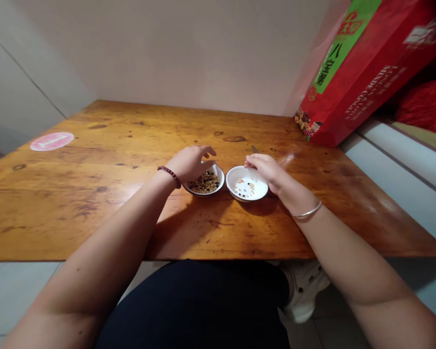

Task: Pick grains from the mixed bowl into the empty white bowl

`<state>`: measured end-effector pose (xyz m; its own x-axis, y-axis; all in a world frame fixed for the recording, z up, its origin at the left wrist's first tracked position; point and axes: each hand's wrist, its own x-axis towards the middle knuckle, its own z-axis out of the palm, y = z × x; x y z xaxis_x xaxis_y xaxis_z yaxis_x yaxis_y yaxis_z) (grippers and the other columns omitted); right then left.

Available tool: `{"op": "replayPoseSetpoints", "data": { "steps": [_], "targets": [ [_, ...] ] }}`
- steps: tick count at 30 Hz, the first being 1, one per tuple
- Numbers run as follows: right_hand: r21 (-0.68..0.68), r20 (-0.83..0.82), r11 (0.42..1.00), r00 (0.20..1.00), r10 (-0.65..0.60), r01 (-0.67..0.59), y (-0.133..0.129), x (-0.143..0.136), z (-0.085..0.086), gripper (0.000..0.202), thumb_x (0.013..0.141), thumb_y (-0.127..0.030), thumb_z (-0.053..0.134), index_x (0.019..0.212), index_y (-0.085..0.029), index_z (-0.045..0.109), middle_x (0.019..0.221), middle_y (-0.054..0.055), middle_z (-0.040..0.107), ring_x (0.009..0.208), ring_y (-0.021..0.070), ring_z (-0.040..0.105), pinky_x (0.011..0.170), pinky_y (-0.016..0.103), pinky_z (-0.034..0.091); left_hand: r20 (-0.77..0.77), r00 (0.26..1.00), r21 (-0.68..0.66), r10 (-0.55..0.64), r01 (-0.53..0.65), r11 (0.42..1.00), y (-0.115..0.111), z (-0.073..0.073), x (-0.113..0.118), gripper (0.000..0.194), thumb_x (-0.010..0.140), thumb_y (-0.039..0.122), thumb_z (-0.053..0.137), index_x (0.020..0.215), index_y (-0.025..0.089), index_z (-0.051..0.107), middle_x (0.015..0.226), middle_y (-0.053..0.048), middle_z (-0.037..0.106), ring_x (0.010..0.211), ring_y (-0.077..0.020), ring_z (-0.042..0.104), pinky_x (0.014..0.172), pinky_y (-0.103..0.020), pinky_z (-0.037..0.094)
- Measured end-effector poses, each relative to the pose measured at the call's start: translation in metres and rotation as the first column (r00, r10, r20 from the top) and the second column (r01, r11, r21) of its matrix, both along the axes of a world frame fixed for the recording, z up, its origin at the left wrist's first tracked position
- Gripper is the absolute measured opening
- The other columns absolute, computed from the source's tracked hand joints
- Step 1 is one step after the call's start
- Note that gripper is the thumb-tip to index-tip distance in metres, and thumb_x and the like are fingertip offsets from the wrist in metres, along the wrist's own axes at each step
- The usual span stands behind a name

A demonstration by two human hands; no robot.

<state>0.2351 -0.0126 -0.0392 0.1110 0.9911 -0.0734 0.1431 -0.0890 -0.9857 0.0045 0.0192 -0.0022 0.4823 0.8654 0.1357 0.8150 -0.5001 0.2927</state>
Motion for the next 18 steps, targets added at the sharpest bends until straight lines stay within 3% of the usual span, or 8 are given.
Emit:
{"op": "replayPoseSetpoints", "data": {
  "steps": [2,4,9,14,18],
  "targets": [
    [0.004,-0.019,1.0,0.999,-0.026,0.026,0.001,0.001,0.001,0.024,0.084,-0.029,0.063,0.062,-0.019,0.06,0.067,0.0,0.061,0.066,0.0126,0.054,0.07,0.028,0.042,0.007,0.998,0.048,-0.061,0.061,0.997,-0.005,0.009,-0.002,0.03,0.092,0.036,0.059,0.112,0.019,0.074,0.11,-0.007,0.076,0.096,-0.0219,0.069,0.082,-0.029,0.051],
    [0.058,-0.011,0.996,0.998,-0.066,0.066,0.003,0.003,0.003,0.024,0.084,-0.03,0.065,0.063,-0.019,0.06,0.07,0.0,0.063,0.069,0.0128,0.055,0.074,0.029,0.044,-0.047,0.993,-0.011,-0.105,0.105,0.994,-0.01,0.016,-0.003,0.023,0.09,0.032,0.061,0.101,0.021,0.078,0.1,-0.004,0.077,0.086,-0.0195,0.069,0.077,-0.027,0.049],
    [0.381,0.107,0.913,0.973,-0.203,0.149,0.003,0.012,0.002,0.03,0.088,-0.043,0.066,0.069,-0.02,0.062,0.075,0.002,0.068,0.073,0.0143,0.061,0.079,0.031,0.049,-0.213,0.964,-0.167,-0.158,0.123,0.978,-0.015,0.02,-0.002,0.02,0.084,0.034,0.067,0.097,0.026,0.08,0.096,0.0,0.078,0.084,-0.0195,0.069,0.068,-0.025,0.045],
    [0.486,0.213,0.873,0.963,-0.166,0.043,-0.012,0.022,-0.005,0.032,0.089,-0.052,0.065,0.08,-0.021,0.064,0.082,0.004,0.072,0.072,0.0167,0.067,0.072,0.033,0.053,-0.25,0.958,-0.215,-0.139,0.085,0.973,-0.02,0.016,0.003,0.02,0.082,0.034,0.066,0.094,0.029,0.081,0.093,0.0,0.078,0.078,-0.0188,0.069,0.067,-0.026,0.045],
    [0.646,0.394,0.763,0.852,-0.345,0.01,-0.021,0.033,0.002,0.027,0.094,-0.046,0.058,0.083,-0.022,0.065,0.08,0.004,0.073,0.074,0.0186,0.068,0.077,0.036,0.052,-0.283,0.956,-0.118,-0.08,0.048,0.992,-0.026,0.009,0.009,0.02,0.083,0.036,0.061,0.085,0.026,0.079,0.081,-0.005,0.075,0.069,-0.0217,0.066,0.063,-0.03,0.045]
  ]
}}
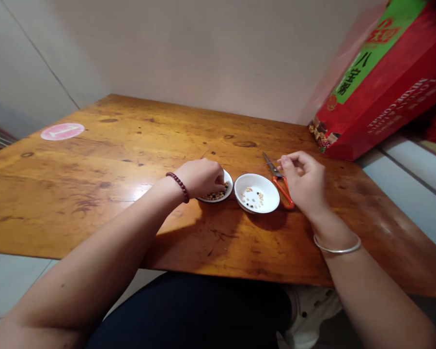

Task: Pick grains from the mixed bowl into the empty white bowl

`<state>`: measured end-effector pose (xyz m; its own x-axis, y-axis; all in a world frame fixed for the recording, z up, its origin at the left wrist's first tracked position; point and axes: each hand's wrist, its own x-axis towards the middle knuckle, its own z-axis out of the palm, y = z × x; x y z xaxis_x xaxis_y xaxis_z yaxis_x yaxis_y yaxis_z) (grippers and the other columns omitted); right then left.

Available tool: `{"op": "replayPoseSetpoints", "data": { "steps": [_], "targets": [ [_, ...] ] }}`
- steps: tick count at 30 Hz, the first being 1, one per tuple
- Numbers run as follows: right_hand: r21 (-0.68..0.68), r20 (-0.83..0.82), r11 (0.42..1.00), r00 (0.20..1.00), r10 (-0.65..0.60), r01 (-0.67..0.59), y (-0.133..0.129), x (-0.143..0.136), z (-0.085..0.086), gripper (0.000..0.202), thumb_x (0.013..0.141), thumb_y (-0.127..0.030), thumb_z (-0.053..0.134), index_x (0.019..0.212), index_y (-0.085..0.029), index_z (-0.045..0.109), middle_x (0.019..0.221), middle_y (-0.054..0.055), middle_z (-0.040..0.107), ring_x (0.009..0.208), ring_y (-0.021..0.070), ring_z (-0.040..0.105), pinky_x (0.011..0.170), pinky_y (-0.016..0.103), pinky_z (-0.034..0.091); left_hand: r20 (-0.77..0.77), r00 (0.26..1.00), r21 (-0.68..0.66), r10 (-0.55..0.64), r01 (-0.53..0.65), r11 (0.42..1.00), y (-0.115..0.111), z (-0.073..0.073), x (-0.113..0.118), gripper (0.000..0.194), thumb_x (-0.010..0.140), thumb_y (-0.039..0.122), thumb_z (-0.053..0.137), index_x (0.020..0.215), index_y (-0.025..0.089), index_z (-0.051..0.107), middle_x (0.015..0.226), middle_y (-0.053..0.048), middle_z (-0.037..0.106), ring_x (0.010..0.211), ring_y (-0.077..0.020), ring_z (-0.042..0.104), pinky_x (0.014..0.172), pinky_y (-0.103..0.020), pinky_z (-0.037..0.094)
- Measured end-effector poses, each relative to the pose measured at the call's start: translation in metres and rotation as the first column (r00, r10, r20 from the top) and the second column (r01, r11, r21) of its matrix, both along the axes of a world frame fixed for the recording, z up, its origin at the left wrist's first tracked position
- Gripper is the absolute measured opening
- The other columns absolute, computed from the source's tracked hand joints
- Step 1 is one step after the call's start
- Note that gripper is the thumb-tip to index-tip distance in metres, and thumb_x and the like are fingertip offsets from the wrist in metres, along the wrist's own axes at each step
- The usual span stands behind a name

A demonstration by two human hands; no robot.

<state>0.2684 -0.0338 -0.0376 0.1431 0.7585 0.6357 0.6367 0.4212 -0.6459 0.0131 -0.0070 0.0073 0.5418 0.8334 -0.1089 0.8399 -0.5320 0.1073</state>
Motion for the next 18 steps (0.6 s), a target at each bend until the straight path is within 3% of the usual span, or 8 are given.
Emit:
{"op": "replayPoseSetpoints", "data": {
  "steps": [3,5,9,13,18],
  "targets": [
    [0.168,0.16,0.971,0.967,-0.199,0.172,-0.004,0.0,0.006,0.023,0.094,-0.041,0.058,0.081,-0.023,0.063,0.073,0.002,0.07,0.07,0.0188,0.064,0.084,0.04,0.049,-0.035,0.999,0.06,0.014,-0.012,0.998,-0.001,-0.003,0.002,0.022,0.086,0.038,0.059,0.082,0.025,0.076,0.081,-0.007,0.074,0.068,-0.023,0.066,0.061,-0.031,0.045],
    [0.217,0.182,0.955,0.952,-0.244,0.203,-0.007,-0.005,0.006,0.022,0.095,-0.038,0.056,0.08,-0.023,0.063,0.072,0.002,0.069,0.069,0.0186,0.062,0.086,0.041,0.047,-0.051,0.998,0.088,0.029,-0.024,0.996,-0.001,-0.003,0.002,0.026,0.09,0.04,0.055,0.084,0.023,0.075,0.082,-0.008,0.074,0.068,-0.023,0.067,0.061,-0.031,0.045],
    [0.247,0.228,0.954,0.946,-0.228,0.171,-0.012,-0.018,0.0,0.021,0.097,-0.036,0.054,0.082,-0.024,0.061,0.073,0.001,0.069,0.068,0.0174,0.06,0.09,0.04,0.045,0.007,0.999,0.099,0.047,-0.047,0.994,0.0,0.0,-0.001,0.025,0.092,0.04,0.054,0.095,0.023,0.073,0.086,-0.008,0.075,0.071,-0.0238,0.068,0.064,-0.032,0.048],
    [0.281,0.177,0.95,0.966,-0.191,0.136,-0.019,-0.023,0.0,0.023,0.101,-0.039,0.047,0.088,-0.025,0.061,0.074,0.0,0.067,0.068,0.0167,0.062,0.08,0.035,0.048,0.114,0.993,0.152,0.039,-0.056,0.987,-0.003,0.003,-0.001,0.021,0.092,0.035,0.056,0.097,0.024,0.073,0.093,-0.004,0.077,0.078,-0.0228,0.069,0.068,-0.03,0.049],
    [0.302,0.23,0.95,0.96,-0.158,0.084,-0.024,-0.022,-0.001,0.024,0.1,-0.041,0.05,0.085,-0.025,0.061,0.072,0.001,0.066,0.065,0.0155,0.06,0.069,0.031,0.045,0.131,0.991,0.184,-0.012,-0.012,0.983,-0.007,0.0,0.005,0.018,0.088,0.03,0.059,0.096,0.025,0.074,0.09,-0.003,0.077,0.076,-0.022,0.069,0.069,-0.03,0.05]
  ]
}}
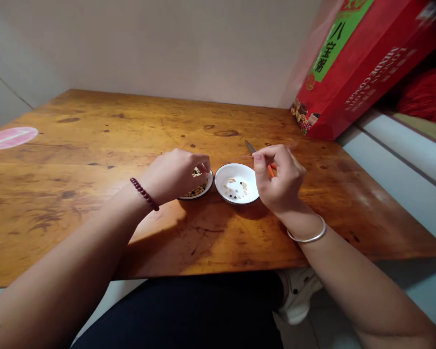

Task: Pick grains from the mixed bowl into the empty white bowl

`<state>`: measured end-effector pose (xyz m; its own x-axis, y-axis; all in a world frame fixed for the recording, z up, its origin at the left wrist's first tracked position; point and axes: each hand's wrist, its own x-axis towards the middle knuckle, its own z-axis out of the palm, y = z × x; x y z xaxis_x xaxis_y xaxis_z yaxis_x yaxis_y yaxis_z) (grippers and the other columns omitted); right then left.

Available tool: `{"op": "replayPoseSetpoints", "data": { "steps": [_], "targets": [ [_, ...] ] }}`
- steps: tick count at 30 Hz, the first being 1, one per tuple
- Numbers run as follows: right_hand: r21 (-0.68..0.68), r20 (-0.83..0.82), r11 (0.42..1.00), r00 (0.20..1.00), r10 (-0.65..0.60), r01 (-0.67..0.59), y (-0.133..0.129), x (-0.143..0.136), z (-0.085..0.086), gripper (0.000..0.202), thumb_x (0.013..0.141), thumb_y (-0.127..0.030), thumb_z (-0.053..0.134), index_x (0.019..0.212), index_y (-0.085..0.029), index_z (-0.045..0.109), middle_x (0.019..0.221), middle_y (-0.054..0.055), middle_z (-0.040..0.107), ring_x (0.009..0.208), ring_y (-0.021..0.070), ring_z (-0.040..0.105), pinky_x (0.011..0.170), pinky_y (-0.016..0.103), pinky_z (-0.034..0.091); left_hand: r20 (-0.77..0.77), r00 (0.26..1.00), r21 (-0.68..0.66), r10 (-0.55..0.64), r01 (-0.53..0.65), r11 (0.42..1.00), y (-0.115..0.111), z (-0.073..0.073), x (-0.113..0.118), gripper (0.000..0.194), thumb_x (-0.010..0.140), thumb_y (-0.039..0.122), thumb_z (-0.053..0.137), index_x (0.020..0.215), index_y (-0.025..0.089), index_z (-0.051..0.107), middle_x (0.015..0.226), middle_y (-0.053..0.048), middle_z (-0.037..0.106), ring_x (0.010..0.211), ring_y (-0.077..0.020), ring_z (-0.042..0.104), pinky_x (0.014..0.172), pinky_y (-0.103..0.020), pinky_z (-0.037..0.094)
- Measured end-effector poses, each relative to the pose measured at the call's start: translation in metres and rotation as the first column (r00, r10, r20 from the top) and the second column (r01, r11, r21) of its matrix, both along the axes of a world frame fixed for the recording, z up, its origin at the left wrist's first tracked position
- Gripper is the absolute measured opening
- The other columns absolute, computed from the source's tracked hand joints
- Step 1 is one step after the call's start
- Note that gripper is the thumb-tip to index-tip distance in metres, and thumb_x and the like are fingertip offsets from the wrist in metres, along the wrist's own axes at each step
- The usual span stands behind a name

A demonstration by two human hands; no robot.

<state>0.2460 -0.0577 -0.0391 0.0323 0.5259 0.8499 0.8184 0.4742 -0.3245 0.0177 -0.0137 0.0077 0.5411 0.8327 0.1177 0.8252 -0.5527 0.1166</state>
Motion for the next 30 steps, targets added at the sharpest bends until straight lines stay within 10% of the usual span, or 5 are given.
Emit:
{"op": "replayPoseSetpoints", "data": {
  "steps": [18,30],
  "targets": [
    [0.143,-0.082,0.986,0.991,0.101,-0.088,-0.009,-0.003,0.017,0.019,0.094,-0.031,0.063,0.075,-0.026,0.063,0.058,-0.005,0.058,0.05,0.0111,0.052,0.055,0.029,0.043,0.422,0.866,0.358,-0.267,0.112,0.927,-0.029,-0.029,0.025,0.02,0.096,0.036,0.061,0.086,0.024,0.074,0.078,-0.002,0.07,0.073,-0.0181,0.057,0.072,-0.032,0.046],
    [0.089,-0.117,0.992,0.988,0.104,-0.094,-0.011,-0.002,0.025,0.03,0.088,-0.032,0.068,0.061,-0.026,0.057,0.052,-0.004,0.059,0.046,0.0109,0.051,0.047,0.029,0.041,0.487,0.869,0.266,-0.093,-0.046,0.963,-0.031,-0.029,0.024,0.01,0.093,0.03,0.064,0.091,0.024,0.072,0.082,0.0,0.071,0.08,-0.0181,0.061,0.08,-0.032,0.047]
  ]
}}
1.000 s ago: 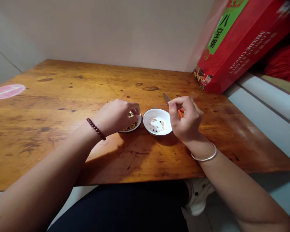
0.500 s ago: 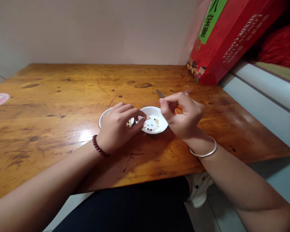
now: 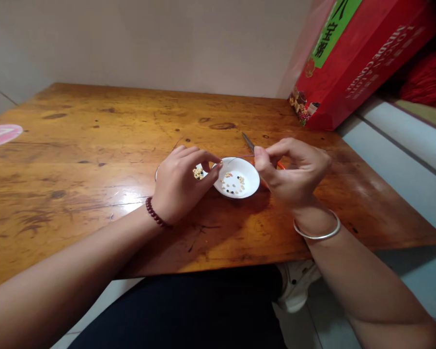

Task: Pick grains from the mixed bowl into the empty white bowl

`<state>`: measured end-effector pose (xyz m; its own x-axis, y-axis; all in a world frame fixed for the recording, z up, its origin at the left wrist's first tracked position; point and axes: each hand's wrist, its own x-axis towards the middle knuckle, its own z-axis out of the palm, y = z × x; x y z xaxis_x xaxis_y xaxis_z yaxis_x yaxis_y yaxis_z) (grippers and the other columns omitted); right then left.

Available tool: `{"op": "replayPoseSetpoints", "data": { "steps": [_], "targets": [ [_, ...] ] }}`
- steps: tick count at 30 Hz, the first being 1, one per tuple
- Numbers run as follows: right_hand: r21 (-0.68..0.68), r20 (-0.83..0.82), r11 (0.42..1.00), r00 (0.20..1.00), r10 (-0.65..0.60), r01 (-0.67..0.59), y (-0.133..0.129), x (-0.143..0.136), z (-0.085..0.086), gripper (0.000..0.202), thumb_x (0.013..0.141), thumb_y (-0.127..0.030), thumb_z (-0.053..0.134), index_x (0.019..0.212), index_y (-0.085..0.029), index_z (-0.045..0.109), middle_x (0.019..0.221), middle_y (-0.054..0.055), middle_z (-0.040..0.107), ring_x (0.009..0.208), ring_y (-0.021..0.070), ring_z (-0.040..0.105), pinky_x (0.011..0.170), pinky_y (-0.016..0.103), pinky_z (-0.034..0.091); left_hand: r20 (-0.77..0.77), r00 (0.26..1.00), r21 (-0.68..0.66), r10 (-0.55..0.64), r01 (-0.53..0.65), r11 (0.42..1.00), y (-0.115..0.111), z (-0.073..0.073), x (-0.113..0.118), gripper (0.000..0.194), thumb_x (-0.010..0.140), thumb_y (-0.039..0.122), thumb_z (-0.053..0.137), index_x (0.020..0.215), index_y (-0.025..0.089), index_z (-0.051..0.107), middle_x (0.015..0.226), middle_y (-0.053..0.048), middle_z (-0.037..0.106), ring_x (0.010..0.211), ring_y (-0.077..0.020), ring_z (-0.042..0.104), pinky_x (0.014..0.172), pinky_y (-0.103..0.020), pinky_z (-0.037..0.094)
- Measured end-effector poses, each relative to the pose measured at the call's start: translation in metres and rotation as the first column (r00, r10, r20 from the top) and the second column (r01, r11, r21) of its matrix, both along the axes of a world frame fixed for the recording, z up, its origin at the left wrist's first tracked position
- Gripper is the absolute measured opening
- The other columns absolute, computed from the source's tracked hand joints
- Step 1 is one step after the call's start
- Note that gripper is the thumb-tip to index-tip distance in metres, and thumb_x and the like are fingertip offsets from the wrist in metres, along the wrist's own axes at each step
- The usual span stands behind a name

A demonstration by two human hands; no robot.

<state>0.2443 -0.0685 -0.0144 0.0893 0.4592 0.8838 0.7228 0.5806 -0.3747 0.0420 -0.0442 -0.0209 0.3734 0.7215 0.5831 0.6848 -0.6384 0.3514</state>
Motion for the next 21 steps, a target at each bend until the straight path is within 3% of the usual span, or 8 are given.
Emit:
{"op": "replayPoseSetpoints", "data": {
  "steps": [6,13,21],
  "targets": [
    [0.065,-0.03,0.992,0.993,0.114,-0.111,0.0002,-0.0005,0.0012,0.024,0.085,-0.024,0.072,0.064,-0.024,0.061,0.052,-0.006,0.058,0.046,0.0094,0.051,0.047,0.028,0.039,0.008,1.0,-0.004,-0.022,0.022,1.0,0.0003,-0.0009,0.0001,0.01,0.093,0.031,0.066,0.09,0.024,0.073,0.081,0.0,0.071,0.079,-0.0179,0.061,0.078,-0.032,0.046],
    [-0.067,0.024,0.998,1.0,-0.01,0.012,-0.0027,-0.0031,0.0012,0.032,0.09,-0.041,0.065,0.063,-0.025,0.062,0.056,-0.003,0.062,0.05,0.0119,0.055,0.053,0.03,0.046,-0.015,1.0,-0.029,-0.025,0.025,0.999,-0.0007,-0.0007,0.0009,0.014,0.094,0.035,0.064,0.089,0.024,0.073,0.081,-0.001,0.071,0.079,-0.0179,0.062,0.078,-0.032,0.046],
    [-0.026,0.061,1.0,0.998,0.005,-0.004,-0.0012,-0.0025,-0.0031,0.03,0.09,-0.037,0.066,0.063,-0.024,0.062,0.055,-0.004,0.061,0.049,0.011,0.053,0.051,0.029,0.044,0.015,0.998,0.024,-0.067,0.067,0.997,-0.002,-0.0037,0.0004,0.012,0.093,0.032,0.066,0.089,0.024,0.074,0.08,0.0,0.071,0.075,-0.0168,0.059,0.074,-0.031,0.044]
  ]
}}
